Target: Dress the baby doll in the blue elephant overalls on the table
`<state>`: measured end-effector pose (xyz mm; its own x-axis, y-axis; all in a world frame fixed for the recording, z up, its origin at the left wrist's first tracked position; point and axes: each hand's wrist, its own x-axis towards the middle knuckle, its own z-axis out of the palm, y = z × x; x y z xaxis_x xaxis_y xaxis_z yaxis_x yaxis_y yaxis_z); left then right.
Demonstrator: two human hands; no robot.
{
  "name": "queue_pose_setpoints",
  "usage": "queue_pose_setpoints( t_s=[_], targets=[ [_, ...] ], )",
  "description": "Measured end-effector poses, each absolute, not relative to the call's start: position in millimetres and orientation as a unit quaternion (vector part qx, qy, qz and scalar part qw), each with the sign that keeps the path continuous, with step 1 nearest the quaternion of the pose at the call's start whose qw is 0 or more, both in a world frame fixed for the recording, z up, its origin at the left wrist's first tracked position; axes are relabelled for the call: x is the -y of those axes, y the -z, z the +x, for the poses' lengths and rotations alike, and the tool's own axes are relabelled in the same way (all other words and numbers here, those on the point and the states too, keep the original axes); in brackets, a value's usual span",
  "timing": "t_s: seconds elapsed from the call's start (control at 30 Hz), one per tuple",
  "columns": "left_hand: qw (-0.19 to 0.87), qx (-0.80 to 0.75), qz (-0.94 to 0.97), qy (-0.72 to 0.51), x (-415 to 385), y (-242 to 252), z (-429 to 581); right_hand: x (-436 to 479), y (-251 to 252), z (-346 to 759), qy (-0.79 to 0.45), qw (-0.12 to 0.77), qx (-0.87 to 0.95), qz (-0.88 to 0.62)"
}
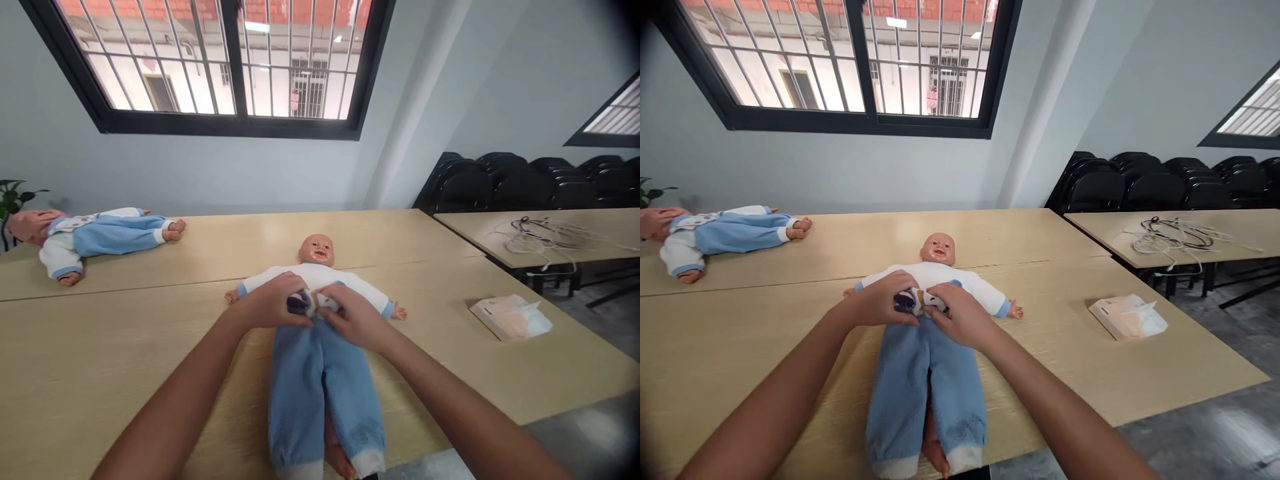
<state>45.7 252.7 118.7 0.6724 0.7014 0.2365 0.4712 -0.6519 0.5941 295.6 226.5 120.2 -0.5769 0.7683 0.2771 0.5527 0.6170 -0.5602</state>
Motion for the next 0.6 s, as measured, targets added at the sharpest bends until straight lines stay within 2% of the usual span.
queue_pose_setpoints(
  t_s=[0.17, 0.3, 0.4, 0.5, 0.6],
  targets=[
    [0.306, -0.276, 0.872, -0.264, -242, -133, 46, -216, -136, 301, -0.237, 0.247, 0.855, -0.391],
    [0.382, -0.331, 0.847, -0.164, -239, -129, 44, -214, -143, 304, -0.372, 0.260, 0.796, -0.399],
    [0.401, -0.342, 0.844, -0.105, -245, -118, 42, -210, -143, 304, -0.475, 0.227, 0.748, -0.404],
    [0.401, -0.330, 0.843, -0.141, -251, -111, 42, -203, -139, 299, -0.510, 0.173, 0.753, -0.378],
    [0.406, -0.316, 0.836, -0.190, -252, -113, 45, -200, -134, 295, -0.491, 0.147, 0.776, -0.368]
  ],
)
